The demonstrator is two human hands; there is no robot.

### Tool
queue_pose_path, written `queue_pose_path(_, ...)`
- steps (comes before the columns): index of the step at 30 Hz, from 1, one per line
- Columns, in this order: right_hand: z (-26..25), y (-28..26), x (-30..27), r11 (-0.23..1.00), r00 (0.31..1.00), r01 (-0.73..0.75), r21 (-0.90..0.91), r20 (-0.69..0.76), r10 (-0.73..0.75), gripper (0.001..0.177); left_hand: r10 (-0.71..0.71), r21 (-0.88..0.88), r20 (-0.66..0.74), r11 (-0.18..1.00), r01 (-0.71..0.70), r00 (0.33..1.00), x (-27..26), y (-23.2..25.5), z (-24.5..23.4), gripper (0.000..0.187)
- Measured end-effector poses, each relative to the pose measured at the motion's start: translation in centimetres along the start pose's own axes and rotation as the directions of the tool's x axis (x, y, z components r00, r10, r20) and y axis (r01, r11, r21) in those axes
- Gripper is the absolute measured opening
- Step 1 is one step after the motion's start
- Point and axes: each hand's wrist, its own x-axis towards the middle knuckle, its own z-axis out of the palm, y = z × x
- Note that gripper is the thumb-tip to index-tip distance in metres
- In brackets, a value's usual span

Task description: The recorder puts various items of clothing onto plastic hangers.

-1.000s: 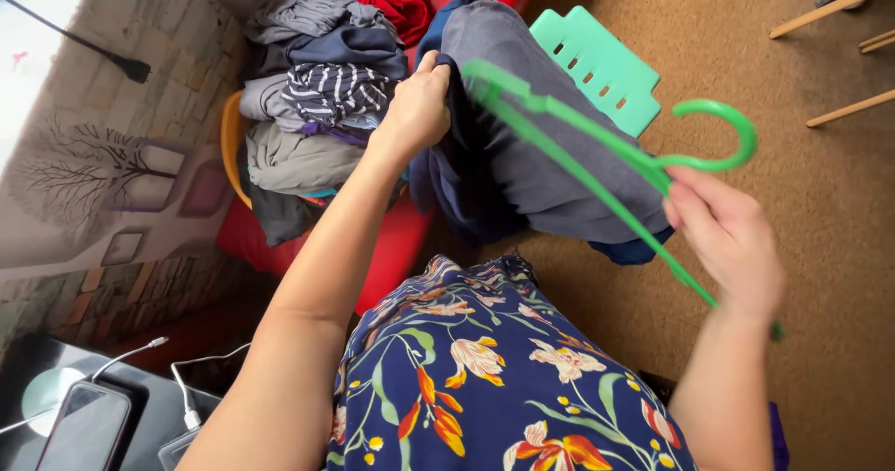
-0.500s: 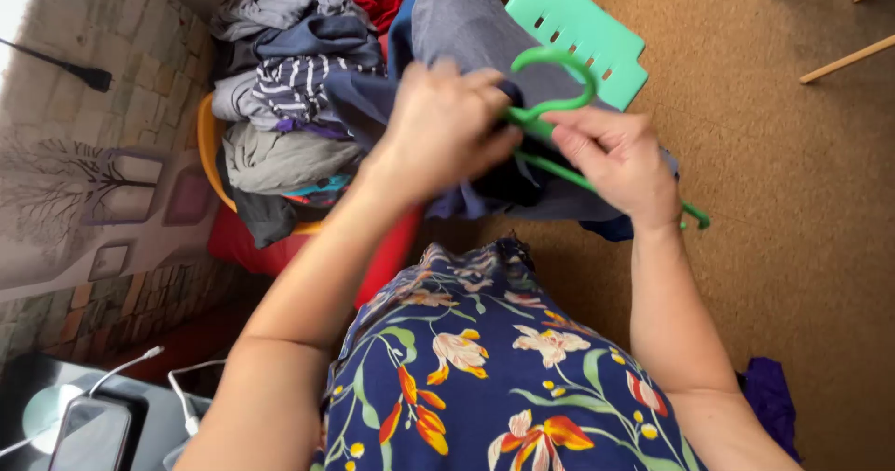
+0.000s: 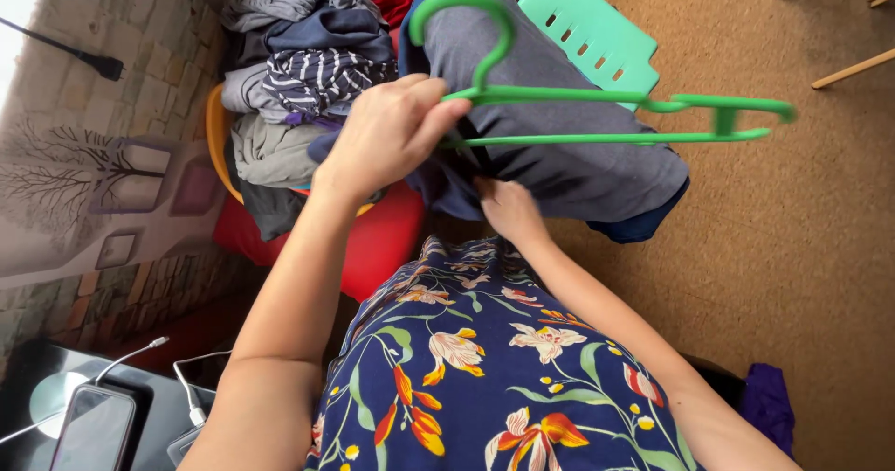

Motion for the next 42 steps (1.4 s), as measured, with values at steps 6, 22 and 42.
queue_pose_path(6,-11.1,-3.9,-1.9,0.886,0.972,0.062,-0.460,-0.174,-0.158,0.041,-0.132,-0.014,-0.021,0.991,0.132,0.991,-4.8,-2.3,-2.7,0.031)
queue_pose_path(22,-21.1,-12.6,-2.8,0.987,1.000,-0.019,-0.157,-0.018,0.017,0.042,-0.055,0.331,0.024,0.942,0.044,0.998,-4.5,-3.2,-0.4,0.046)
queue_pose_path(42,-25.2,-14.9,-7.6,0.963,0.840,-0.222,-0.155,-0.531,0.109,0.013,-0.277,-0.185,0.332,0.918,0.351,0.901,3.2,-3.8,-3.6,0.034)
